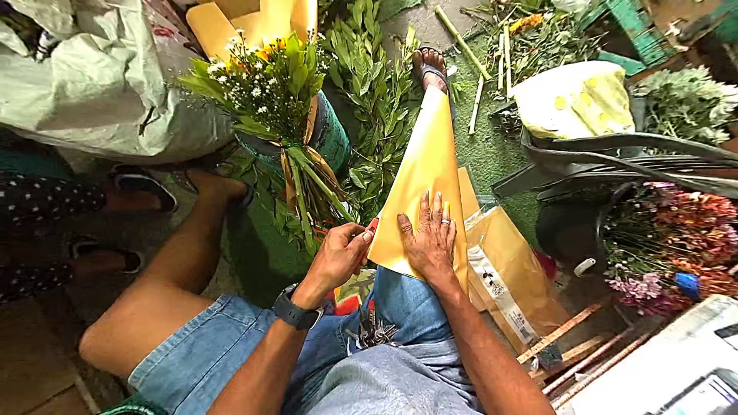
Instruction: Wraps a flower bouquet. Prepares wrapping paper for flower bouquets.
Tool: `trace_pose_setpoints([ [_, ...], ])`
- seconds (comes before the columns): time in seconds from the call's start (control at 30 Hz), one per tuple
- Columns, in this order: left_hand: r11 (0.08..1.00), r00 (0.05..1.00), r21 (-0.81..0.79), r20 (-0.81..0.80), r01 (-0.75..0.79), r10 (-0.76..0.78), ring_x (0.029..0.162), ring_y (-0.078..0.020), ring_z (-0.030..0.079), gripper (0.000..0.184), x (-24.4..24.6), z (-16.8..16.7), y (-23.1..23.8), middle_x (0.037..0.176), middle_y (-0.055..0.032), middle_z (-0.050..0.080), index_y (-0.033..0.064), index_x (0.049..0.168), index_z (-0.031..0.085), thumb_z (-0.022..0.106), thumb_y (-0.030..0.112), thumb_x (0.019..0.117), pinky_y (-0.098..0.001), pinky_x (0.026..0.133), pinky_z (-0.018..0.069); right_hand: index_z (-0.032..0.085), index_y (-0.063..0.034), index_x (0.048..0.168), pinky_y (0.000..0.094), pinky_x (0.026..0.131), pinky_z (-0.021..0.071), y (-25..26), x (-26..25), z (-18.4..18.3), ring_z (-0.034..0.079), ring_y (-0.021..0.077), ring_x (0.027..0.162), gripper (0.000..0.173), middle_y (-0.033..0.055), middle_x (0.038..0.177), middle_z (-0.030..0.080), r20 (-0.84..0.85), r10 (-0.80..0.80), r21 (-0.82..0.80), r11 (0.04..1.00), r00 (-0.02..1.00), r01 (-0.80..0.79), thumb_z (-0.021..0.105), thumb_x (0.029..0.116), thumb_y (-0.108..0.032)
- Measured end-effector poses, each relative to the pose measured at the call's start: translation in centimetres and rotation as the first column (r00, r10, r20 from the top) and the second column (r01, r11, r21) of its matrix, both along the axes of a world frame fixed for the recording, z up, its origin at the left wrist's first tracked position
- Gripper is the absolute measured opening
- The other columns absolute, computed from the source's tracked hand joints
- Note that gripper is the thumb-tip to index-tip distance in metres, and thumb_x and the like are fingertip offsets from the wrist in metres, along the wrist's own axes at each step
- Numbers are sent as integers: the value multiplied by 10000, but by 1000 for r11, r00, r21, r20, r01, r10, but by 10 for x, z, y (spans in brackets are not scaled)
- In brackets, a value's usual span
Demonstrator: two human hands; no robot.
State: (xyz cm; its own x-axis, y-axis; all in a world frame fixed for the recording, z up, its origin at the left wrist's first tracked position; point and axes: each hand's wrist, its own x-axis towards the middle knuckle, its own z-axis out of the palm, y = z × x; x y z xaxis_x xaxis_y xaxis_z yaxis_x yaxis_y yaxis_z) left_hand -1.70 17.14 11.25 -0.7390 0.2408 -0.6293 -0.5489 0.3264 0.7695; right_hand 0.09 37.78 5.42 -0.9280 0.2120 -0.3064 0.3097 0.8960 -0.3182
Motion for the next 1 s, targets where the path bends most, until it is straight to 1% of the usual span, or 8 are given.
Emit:
trace_pose_setpoints([
  [0.37,998,998,-15,-16,63,-64,601,-153,653,270,-18,-14,7,822,-70,690,46,1131,674,523,260,1066,-316,545,576,155,-259,1668,639,1246,80,2,-3,1,110,324,1589,877,70,1736,82,13,-36,-50,998,999,37,228,971,-787],
  [0.53,997,997,12,-31,76,-76,650,-173,662,299,-20,-15,8,870,-85,696,27,1159,674,523,266,1062,-348,583,586,362,-149,1609,605,1247,211,29,-10,15,256,364,1547,772,146,1678,280,-35,-90,-359,931,995,72,396,1019,-647],
  [0.63,998,997,18,-45,59,-58,782,-179,701,285,-21,-13,14,941,-100,719,8,1145,682,524,229,1061,-382,726,612,468,-74,1528,514,1221,330,72,-8,6,387,323,1483,621,193,1588,416,-119,-207,-543,832,971,111,436,1063,-485],
  [0.7,999,999,34,-30,29,-28,739,-181,689,288,-20,-12,14,932,-115,716,-15,1161,671,514,207,1065,-375,675,604,478,-20,1495,529,1170,388,98,-1,-14,473,353,1408,612,244,1511,482,-59,-316,-567,791,947,229,419,1078,-464],
  [0.8,997,1000,74,-5,1,-1,665,-181,666,299,-17,-11,11,910,-127,706,-33,1183,652,500,199,1071,-355,584,584,508,-3,1458,605,1080,407,124,18,-44,537,369,1313,657,256,1417,555,286,-528,-600,552,800,579,364,1087,-526],
  [0.87,995,1000,99,4,-14,14,645,-178,659,290,-14,-10,12,882,-118,701,-34,1180,653,498,185,1070,-345,571,581,599,-77,1361,468,913,541,134,29,-52,665,226,1072,593,110,1216,683,501,-571,-618,288,650,731,363,1083,-544],
  [0.93,994,999,107,19,-32,30,596,-175,645,285,-12,-10,13,819,-107,691,-38,1195,637,498,176,1067,-336,537,575,641,-84,1294,381,814,599,137,36,-54,720,177,909,478,66,1060,740,548,-543,-701,116,637,703,421,1092,-456],
  [1.0,995,999,97,23,-38,36,570,-171,632,292,-10,-10,14,791,-101,680,-37,1221,628,500,176,1066,-326,518,566,639,-54,1269,382,796,606,137,37,-54,725,191,884,378,84,1019,746,512,-550,-752,85,660,654,507,1080,-353],
])
